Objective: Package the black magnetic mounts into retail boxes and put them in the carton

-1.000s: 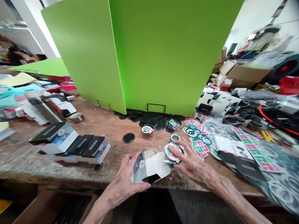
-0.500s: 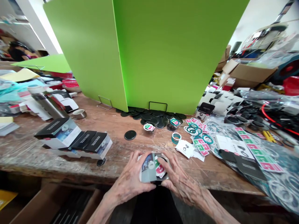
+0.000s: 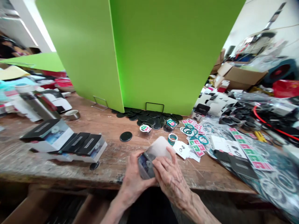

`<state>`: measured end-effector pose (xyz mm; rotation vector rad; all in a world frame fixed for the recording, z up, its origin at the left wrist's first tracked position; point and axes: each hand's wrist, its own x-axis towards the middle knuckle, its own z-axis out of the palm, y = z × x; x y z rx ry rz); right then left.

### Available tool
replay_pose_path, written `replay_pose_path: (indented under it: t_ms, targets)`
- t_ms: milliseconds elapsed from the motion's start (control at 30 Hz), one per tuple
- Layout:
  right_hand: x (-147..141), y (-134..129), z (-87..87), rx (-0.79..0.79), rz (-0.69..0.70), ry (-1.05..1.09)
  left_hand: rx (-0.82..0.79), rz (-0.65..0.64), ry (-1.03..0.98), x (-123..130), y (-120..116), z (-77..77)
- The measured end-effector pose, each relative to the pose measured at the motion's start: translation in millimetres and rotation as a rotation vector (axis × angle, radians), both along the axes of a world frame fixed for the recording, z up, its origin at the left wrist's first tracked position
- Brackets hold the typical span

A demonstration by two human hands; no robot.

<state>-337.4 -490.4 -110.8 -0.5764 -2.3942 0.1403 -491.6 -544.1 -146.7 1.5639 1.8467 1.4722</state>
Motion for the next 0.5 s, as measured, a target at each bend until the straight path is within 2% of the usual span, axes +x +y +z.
replay_pose_path:
  t_ms: [133, 200, 267, 333, 400, 467, 500]
  targets:
    - [-3.7, -8.3, -0.4, 0.059, 0.172, 0.015, -0.288, -0.290, -0.203, -38.9, -8.0, 6.6]
    - [-0.1, -5.5, 1.9, 0.090, 0.207, 0.092, -0.363, -0.316, -0.290, -39.9, -6.6, 3.5]
    - [12.5, 8.3, 0.3, 0.065, 0.089, 0.163, -0.349, -0.205, -0.309, -27.1, -5.0, -1.0]
    - [33.1, 33.6, -9.4, 0.007, -0.163, 0.137, -0.299, -0.112, -0.271, -11.3, -3.6, -1.5]
    - [55.9, 66.0, -27.3, 0.045, -0.411, 0.012, -0.268, -0.187, -0.252, -4.8, 0.0, 4.5]
    - [74.8, 97.3, -49.2, 0.033, -0.479, -0.046, -0.259, -0.271, -0.225, -14.2, 8.7, 14.1]
    - [81.8, 110.0, -59.7, 0.038, -0.532, -0.142, -0.272, -0.234, -0.173, -24.6, 15.5, 18.4]
